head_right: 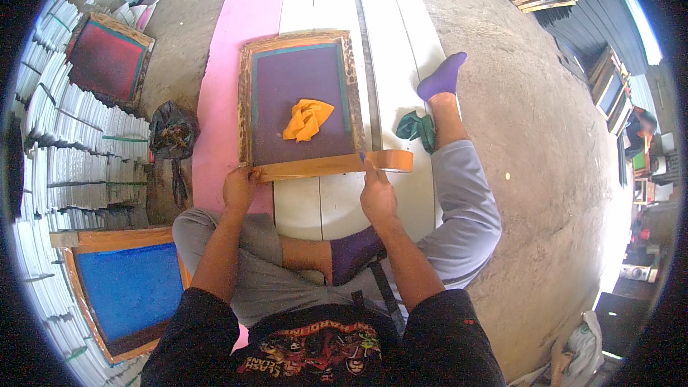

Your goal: The person wipes the purple surface of a wooden frame with a green cloth, then uses a utility knife to cut and apply masking tape along the frame edges. The person continues wiping and taping the frame.

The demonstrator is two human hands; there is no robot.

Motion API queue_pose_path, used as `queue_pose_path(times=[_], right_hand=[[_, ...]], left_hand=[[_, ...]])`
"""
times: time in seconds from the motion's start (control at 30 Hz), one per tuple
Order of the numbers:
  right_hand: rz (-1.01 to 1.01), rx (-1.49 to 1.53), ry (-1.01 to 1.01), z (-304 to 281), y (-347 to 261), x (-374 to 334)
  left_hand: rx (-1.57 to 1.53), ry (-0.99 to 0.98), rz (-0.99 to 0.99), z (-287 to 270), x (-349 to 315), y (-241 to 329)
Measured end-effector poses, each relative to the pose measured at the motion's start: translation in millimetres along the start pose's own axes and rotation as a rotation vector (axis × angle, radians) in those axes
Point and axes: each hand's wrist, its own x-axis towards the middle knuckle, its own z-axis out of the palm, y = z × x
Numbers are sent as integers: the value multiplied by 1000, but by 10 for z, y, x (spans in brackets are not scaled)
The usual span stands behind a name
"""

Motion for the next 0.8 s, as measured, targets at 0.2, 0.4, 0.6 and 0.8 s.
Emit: queue_pose_path(times=[0.2,0.4,0.6,0.8], right_hand=[[-9,19,-2,22,9,29],[28,-11,-36,6,-26,22],[56,-160,-133,-19,-114,63],[76,-209,-160,-28,-181,-4]], left_hand=[[5,1,37,72,22,-98],[-45,31,61,47,12,-62],[-51,26,27,48,18,-51],[-69,10,-7,7,2,-25]])
